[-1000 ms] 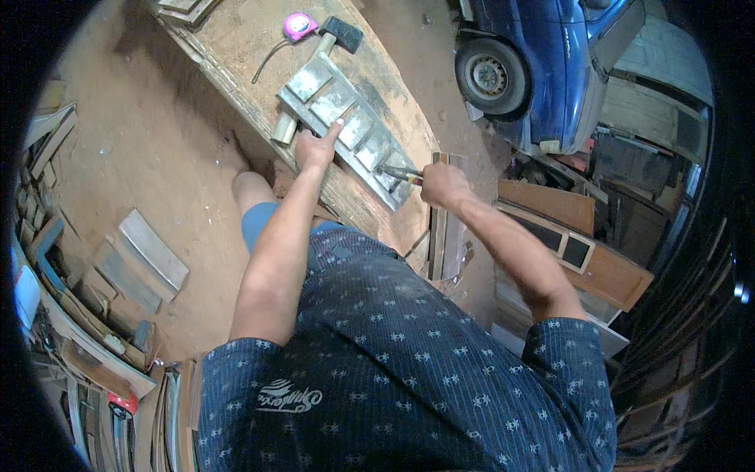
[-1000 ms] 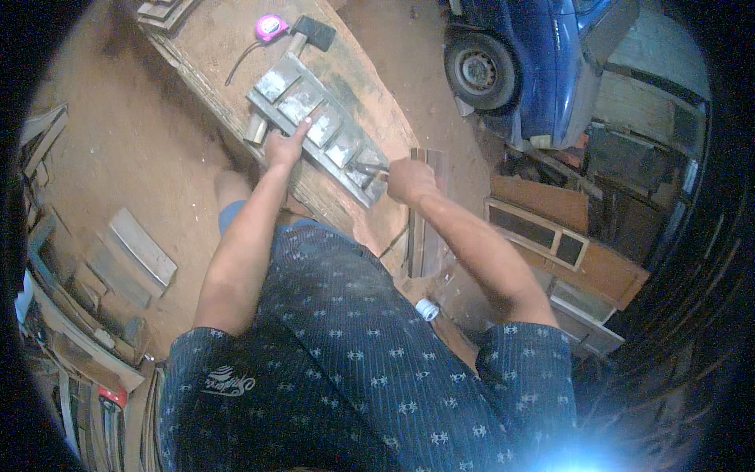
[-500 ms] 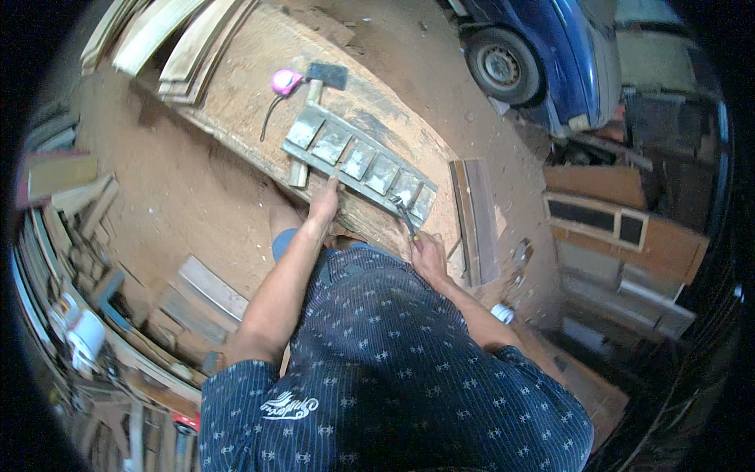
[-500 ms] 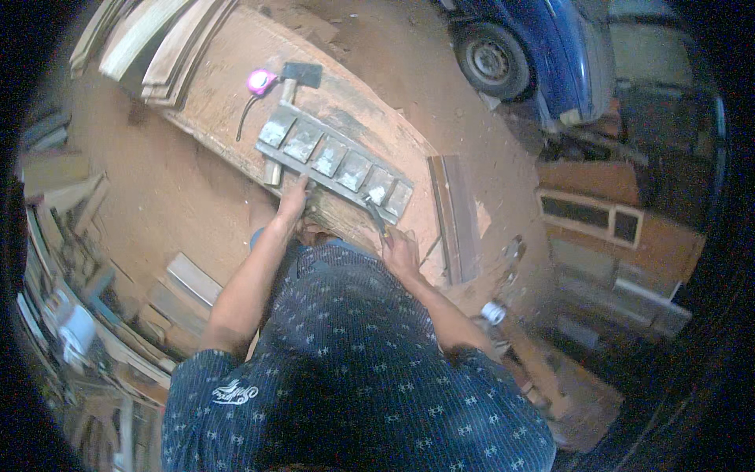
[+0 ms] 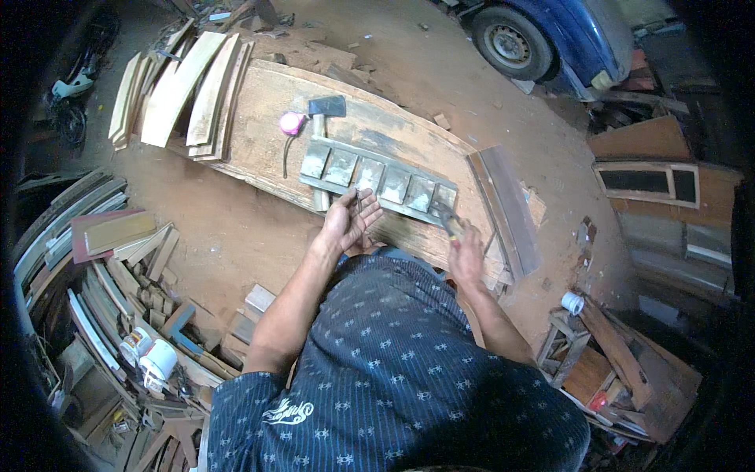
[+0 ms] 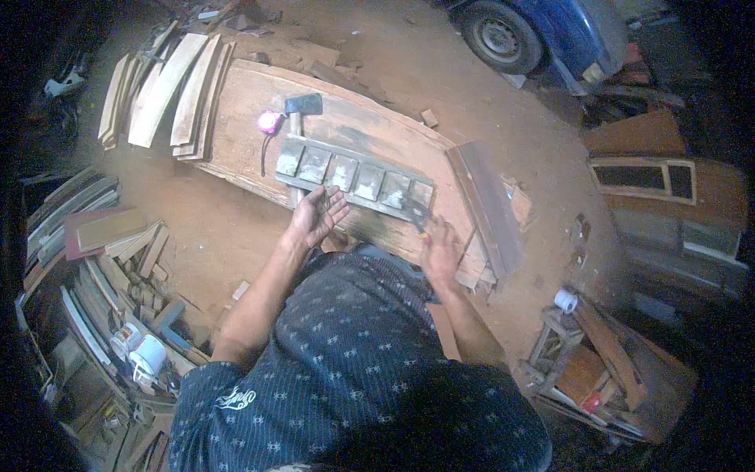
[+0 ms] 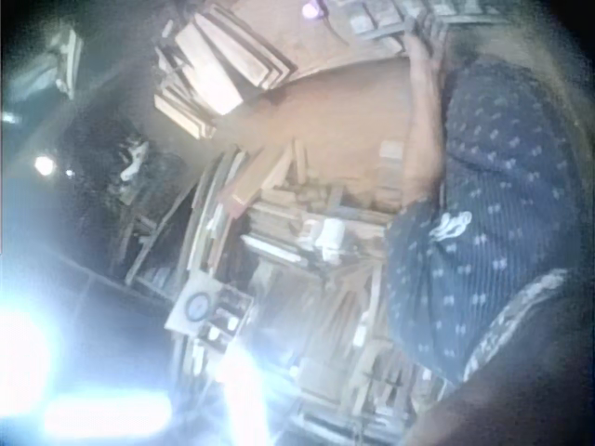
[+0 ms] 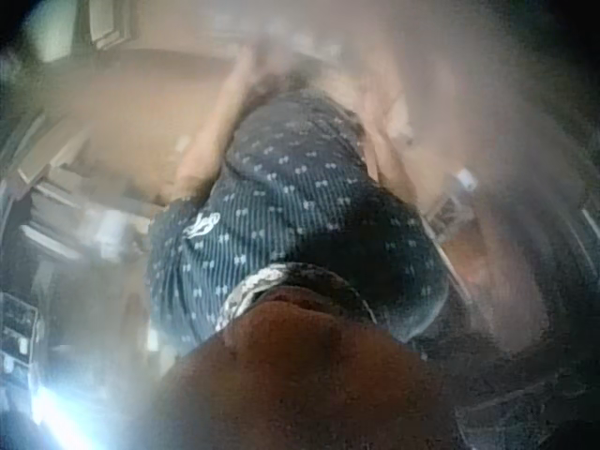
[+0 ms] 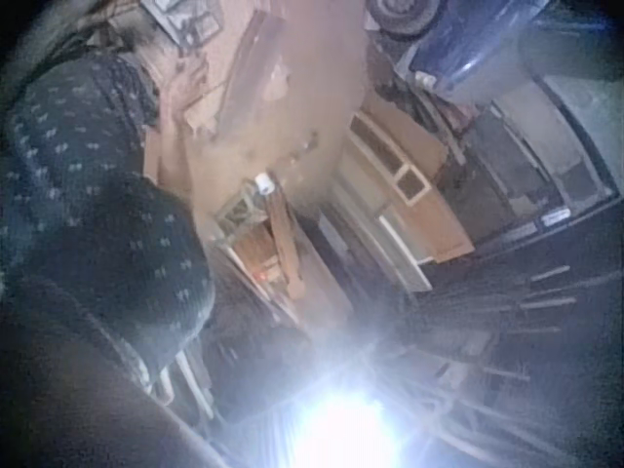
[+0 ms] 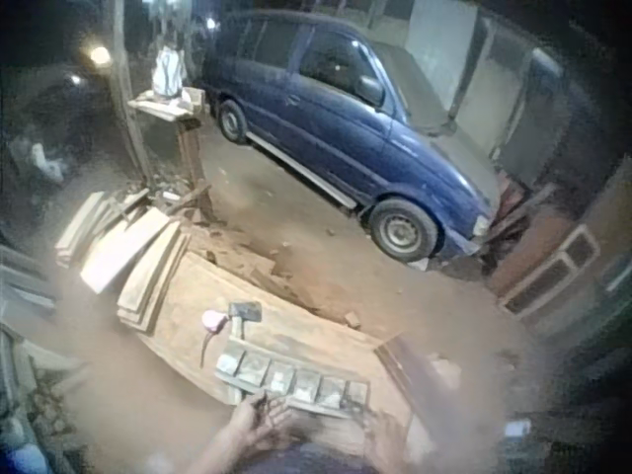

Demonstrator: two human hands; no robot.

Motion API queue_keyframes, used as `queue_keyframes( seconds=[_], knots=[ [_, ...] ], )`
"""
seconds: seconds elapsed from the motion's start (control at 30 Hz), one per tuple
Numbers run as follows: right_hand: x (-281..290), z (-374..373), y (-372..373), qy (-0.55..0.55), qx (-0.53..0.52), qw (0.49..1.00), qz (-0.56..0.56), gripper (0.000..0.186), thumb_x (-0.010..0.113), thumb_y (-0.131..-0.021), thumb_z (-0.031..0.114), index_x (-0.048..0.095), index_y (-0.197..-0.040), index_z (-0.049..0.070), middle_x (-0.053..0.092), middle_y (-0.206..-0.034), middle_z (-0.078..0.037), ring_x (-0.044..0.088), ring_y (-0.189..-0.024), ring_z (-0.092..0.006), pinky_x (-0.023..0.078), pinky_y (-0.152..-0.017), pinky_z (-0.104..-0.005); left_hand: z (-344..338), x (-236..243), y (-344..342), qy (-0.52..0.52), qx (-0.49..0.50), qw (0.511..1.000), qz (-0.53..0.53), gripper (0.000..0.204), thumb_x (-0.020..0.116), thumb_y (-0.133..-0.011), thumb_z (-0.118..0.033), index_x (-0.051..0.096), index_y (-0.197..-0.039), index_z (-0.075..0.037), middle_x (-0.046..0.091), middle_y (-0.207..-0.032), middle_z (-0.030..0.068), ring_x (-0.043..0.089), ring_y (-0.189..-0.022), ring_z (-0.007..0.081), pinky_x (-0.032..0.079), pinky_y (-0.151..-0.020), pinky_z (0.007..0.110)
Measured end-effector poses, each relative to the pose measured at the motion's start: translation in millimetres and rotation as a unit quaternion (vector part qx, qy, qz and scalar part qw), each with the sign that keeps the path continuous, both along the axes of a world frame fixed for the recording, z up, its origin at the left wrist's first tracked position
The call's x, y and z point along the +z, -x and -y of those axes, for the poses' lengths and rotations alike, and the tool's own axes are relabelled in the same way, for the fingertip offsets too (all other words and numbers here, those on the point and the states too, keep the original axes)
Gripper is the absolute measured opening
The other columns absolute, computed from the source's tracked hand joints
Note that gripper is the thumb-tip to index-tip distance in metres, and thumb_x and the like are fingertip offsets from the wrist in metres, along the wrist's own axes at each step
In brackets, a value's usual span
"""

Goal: The person repairs a wooden frame by removing nails with pliers and a hammer, then reassembling the frame with a hammer. They also measure a piece of wood and use a hand plane to smooth its surface.

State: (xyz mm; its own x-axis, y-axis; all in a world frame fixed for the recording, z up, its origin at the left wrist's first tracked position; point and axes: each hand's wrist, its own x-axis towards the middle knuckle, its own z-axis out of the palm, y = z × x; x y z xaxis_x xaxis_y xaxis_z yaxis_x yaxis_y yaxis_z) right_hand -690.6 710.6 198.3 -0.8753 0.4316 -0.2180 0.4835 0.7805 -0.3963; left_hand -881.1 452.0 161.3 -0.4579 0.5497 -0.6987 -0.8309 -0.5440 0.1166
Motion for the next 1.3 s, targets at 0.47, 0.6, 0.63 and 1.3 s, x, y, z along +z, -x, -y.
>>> queue_keyframes(
  seconds=[0.47, 0.6, 0.63, 1.3],
  knots=[
    [-12.7, -38.7, 57.2, -0.026, -0.066, 0.989, 0.132, 0.095, 0.083, -0.071, 0.052, 0.045, -0.144, 0.004, 0.042, -0.141, -0.03, 0.04, -0.135, -0.0444, 0.035, -0.109, -0.0541, 68.9, 69.0, -8.2, 0.104, 0.039, 0.992, -0.052, 0.034, 0.052, -0.102, -0.03, 0.055, -0.12, -0.001, 0.062, -0.115, 0.0134, 0.063, -0.103, 0.0258, 0.051, -0.097, 0.044],
    [-50.5, -12.7, 108.8, -0.058, 0.182, 0.981, 0.031, 0.127, 0.085, -0.057, 0.066, 0.03, -0.154, 0.006, 0.03, -0.152, -0.033, 0.027, -0.143, -0.0501, 0.021, -0.117, -0.0626, 92.5, 68.5, -22.1, 0.136, 0.036, 0.989, -0.053, 0.023, 0.052, -0.102, -0.029, 0.059, -0.104, -0.007, 0.064, -0.097, 0.0072, 0.064, -0.092, 0.0241, 0.052, -0.09, 0.041],
    [-58.7, -7.7, 123.4, -0.082, 0.252, 0.964, 0.018, 0.131, 0.086, -0.055, 0.065, 0.026, -0.156, 0.007, 0.029, -0.153, -0.034, 0.025, -0.143, -0.052, 0.019, -0.117, -0.0638, 99.2, 65.8, -25.9, 0.143, 0.027, 0.988, -0.057, 0.023, 0.051, -0.103, -0.029, 0.059, -0.102, -0.008, 0.064, -0.097, 0.0072, 0.064, -0.092, 0.0243, 0.052, -0.09, 0.041],
    [-117.9, 20.3, 121.2, 0.506, -0.084, 0.84, 0.179, 0.071, 0.076, -0.085, 0.049, 0.062, -0.126, -0.006, 0.069, -0.115, -0.022, 0.068, -0.106, -0.0261, 0.055, -0.09, -0.0413, 176.3, 57.1, -76.3, 0.211, 0.082, 0.974, -0.031, 0.023, 0.047, -0.102, -0.027, 0.058, -0.095, -0.008, 0.064, -0.091, 0.0103, 0.064, -0.088, 0.0267, 0.052, -0.089, 0.042]
  ],
)
